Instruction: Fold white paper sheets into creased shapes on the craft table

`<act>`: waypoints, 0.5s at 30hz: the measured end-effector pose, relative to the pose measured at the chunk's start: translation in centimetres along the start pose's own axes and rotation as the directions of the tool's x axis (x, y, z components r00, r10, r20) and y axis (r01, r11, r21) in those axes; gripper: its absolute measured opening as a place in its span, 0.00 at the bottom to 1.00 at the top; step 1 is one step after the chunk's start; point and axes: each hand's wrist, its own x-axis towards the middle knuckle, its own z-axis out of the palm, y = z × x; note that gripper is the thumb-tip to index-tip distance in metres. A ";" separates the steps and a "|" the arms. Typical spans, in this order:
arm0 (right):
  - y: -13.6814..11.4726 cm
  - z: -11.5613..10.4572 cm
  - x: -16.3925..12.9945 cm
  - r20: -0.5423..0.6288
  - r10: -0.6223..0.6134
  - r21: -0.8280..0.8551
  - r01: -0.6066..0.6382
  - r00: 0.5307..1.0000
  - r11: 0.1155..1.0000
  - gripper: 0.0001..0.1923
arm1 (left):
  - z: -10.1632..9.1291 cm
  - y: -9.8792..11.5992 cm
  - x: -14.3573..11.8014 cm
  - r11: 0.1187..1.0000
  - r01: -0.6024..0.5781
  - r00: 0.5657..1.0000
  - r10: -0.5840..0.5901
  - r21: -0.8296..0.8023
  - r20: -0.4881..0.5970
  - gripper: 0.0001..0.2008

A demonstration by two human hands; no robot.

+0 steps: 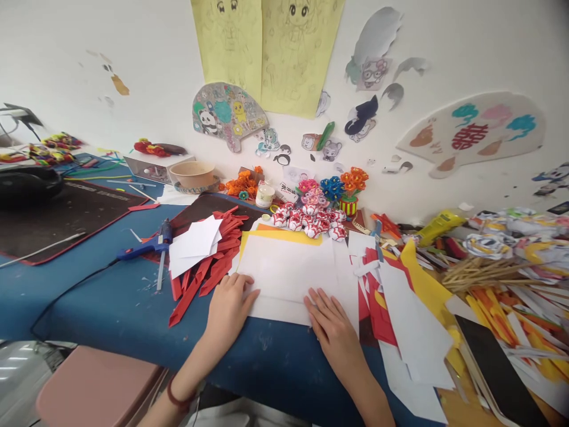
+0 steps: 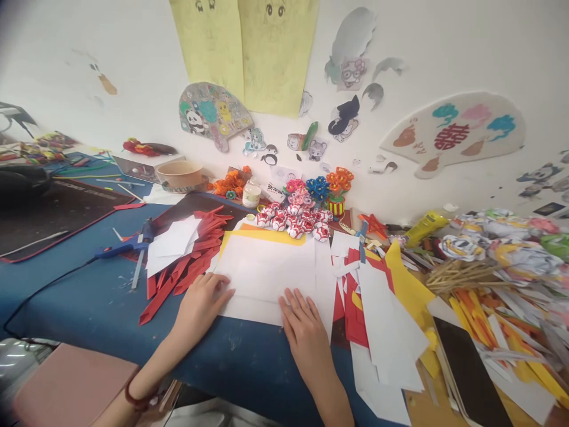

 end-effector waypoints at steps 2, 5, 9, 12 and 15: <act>0.0 0.1 0.0 0.013 0.010 -0.010 -0.010 1.000 1.000 0.23 | -0.2 -0.8 1.1 0.982 0.091 0.990 -0.071 -0.165 0.126 0.09; 0.0 0.1 -0.1 0.029 0.018 -0.026 -0.018 0.999 1.000 0.23 | -0.5 -1.3 2.4 0.919 0.248 0.937 -0.147 -0.308 0.315 0.12; -0.1 0.1 -0.1 0.038 0.018 -0.035 -0.017 0.999 0.999 0.23 | -0.9 -1.4 3.7 0.841 0.335 0.881 -0.119 -0.426 0.457 0.17; -0.1 0.0 -0.1 0.033 0.020 -0.036 -0.018 0.999 0.999 0.23 | -1.2 -1.6 4.0 0.836 0.304 0.860 -0.036 -0.456 0.508 0.19; -0.2 -0.1 -0.1 0.020 0.021 -0.032 -0.020 1.000 0.999 0.23 | -1.3 -1.8 3.9 0.900 0.240 0.856 -0.019 -0.365 0.516 0.18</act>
